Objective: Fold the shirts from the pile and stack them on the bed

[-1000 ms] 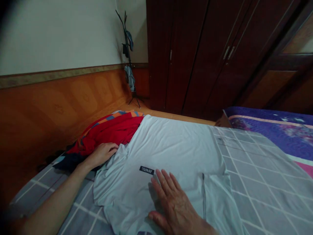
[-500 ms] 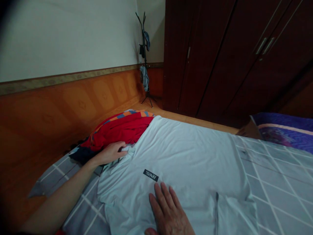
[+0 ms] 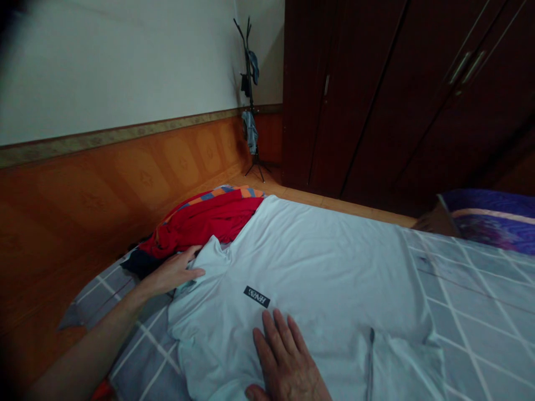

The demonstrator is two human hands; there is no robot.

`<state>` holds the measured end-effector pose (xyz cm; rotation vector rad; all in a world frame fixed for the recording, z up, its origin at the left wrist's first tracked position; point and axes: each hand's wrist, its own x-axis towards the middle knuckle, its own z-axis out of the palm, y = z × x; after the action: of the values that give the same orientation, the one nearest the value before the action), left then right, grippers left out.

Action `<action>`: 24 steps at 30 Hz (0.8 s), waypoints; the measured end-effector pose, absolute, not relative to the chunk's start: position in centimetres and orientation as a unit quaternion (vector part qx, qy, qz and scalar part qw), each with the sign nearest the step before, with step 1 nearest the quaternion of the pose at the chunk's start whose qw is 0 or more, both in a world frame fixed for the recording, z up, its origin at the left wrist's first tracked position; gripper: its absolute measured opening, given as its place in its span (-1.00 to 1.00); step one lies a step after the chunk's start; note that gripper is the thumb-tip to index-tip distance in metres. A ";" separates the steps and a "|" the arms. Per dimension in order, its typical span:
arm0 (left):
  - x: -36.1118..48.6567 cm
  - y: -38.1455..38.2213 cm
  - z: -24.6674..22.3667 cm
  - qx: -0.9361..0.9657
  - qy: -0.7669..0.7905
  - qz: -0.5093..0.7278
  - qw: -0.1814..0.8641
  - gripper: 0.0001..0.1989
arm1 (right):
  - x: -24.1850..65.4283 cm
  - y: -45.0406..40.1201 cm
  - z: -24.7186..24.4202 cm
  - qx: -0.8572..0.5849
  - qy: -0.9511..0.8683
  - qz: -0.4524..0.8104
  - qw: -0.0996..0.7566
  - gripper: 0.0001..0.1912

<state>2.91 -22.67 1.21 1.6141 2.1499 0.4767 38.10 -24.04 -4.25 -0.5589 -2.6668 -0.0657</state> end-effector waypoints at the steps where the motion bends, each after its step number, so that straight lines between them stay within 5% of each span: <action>1: 3.0 -22.9 1.4 0.577 0.782 0.147 0.186 -0.50 | 38.1 -24.1 -4.4 -0.202 -0.958 -0.017 0.202 -0.29; 5: 2.5 -23.5 1.6 0.573 0.790 0.148 0.160 -0.75 | 38.1 -24.0 -4.8 -0.201 -0.962 -0.021 0.184 -0.35; 12: 2.6 -23.0 3.3 0.543 0.734 0.351 0.208 -0.71 | 38.0 -24.0 -4.5 -0.201 -0.964 0.024 0.173 -0.36; 16: 7.0 -23.6 5.1 0.646 0.697 0.277 0.139 -0.79 | 38.0 -24.1 -4.4 -0.202 -0.963 0.037 0.172 -0.37; 21: 12.0 -25.8 5.9 0.817 0.510 0.091 0.254 -0.52 | 37.9 -24.2 -4.2 -0.205 -0.964 0.056 0.157 -0.39; 24: 12.3 -26.7 6.0 0.808 0.539 0.054 0.232 -0.51 | 37.8 -24.3 -3.9 -0.213 -0.965 0.056 0.141 -0.39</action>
<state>12.26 -26.66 6.05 2.2205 1.4830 0.1477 37.84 -24.34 -3.93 -0.6151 -2.7874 0.1608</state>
